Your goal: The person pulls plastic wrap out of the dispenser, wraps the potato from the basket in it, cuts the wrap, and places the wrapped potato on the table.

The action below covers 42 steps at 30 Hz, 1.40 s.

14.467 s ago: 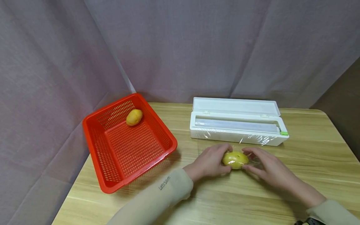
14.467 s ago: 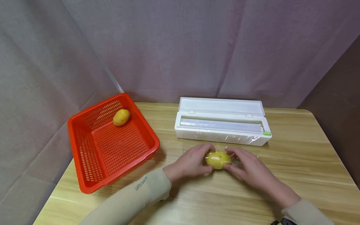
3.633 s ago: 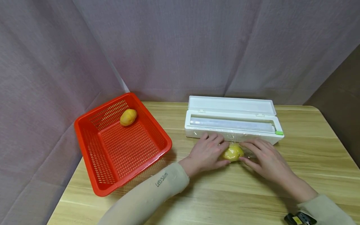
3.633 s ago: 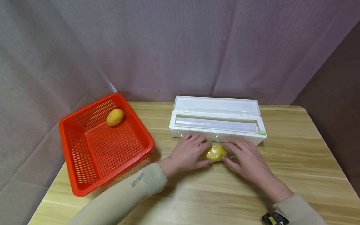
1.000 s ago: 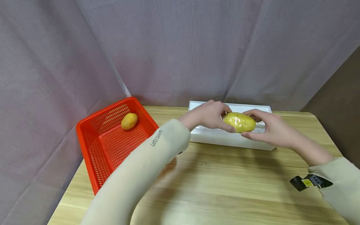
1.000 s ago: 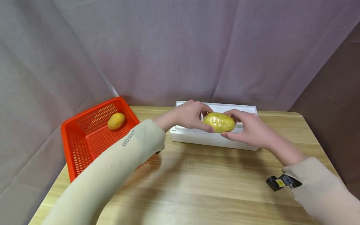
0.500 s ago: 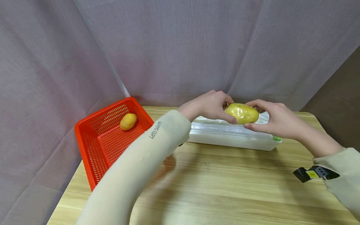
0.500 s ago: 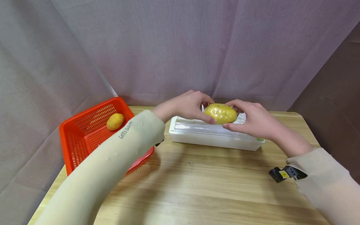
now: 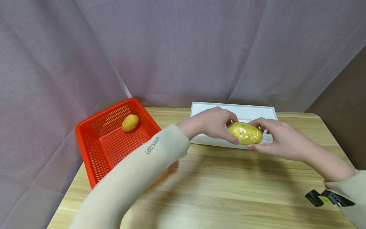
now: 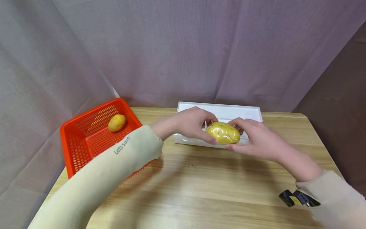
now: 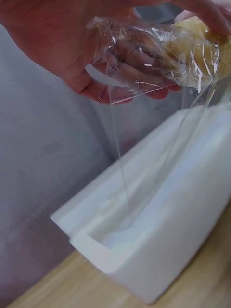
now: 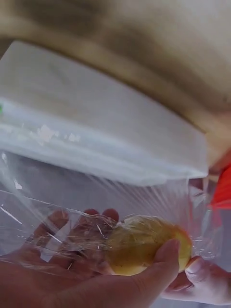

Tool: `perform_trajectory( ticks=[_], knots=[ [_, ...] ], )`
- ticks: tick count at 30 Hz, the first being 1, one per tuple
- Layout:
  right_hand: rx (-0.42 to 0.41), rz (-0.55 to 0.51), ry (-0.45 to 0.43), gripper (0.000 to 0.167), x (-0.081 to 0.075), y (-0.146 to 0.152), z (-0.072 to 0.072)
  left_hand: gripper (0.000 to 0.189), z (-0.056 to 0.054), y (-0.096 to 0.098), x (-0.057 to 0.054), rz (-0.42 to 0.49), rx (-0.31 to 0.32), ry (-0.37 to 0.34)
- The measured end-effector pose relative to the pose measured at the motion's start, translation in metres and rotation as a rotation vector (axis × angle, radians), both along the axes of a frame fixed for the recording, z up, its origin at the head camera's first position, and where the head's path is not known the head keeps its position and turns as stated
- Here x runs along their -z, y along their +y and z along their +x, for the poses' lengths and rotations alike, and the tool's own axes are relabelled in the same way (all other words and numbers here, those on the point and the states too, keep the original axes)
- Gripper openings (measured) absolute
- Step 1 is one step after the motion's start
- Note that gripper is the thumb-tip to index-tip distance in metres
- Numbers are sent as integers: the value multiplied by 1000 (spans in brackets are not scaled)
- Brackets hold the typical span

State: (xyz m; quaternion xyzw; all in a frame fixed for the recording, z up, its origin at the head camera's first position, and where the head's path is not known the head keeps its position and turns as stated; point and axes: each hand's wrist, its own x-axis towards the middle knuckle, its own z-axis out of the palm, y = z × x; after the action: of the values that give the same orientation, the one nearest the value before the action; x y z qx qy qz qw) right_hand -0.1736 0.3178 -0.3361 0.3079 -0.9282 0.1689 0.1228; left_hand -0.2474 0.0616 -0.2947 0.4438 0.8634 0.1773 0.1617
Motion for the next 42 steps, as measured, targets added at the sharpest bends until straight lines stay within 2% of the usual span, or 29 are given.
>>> perform_trajectory(
  ticks=[6,11,18,22,27,33,42],
  knots=[
    [-22,28,88,66,31,-4,18,49,20,1,32,-60,19,94],
    [-15,26,124,65,60,-6,27,52,33,2,62,-132,22,219],
    [-3,70,123,72,90,-10,29,60,46,7,100,-192,-40,361],
    [1,92,121,72,101,-12,27,66,48,9,117,-203,-69,394],
    [8,125,151,72,110,-15,23,69,49,8,131,-207,-80,462],
    [-9,154,210,71,121,-17,18,69,49,5,143,-187,-71,569],
    [-10,187,239,78,128,-17,17,68,48,5,151,-165,-72,619]
  ],
)
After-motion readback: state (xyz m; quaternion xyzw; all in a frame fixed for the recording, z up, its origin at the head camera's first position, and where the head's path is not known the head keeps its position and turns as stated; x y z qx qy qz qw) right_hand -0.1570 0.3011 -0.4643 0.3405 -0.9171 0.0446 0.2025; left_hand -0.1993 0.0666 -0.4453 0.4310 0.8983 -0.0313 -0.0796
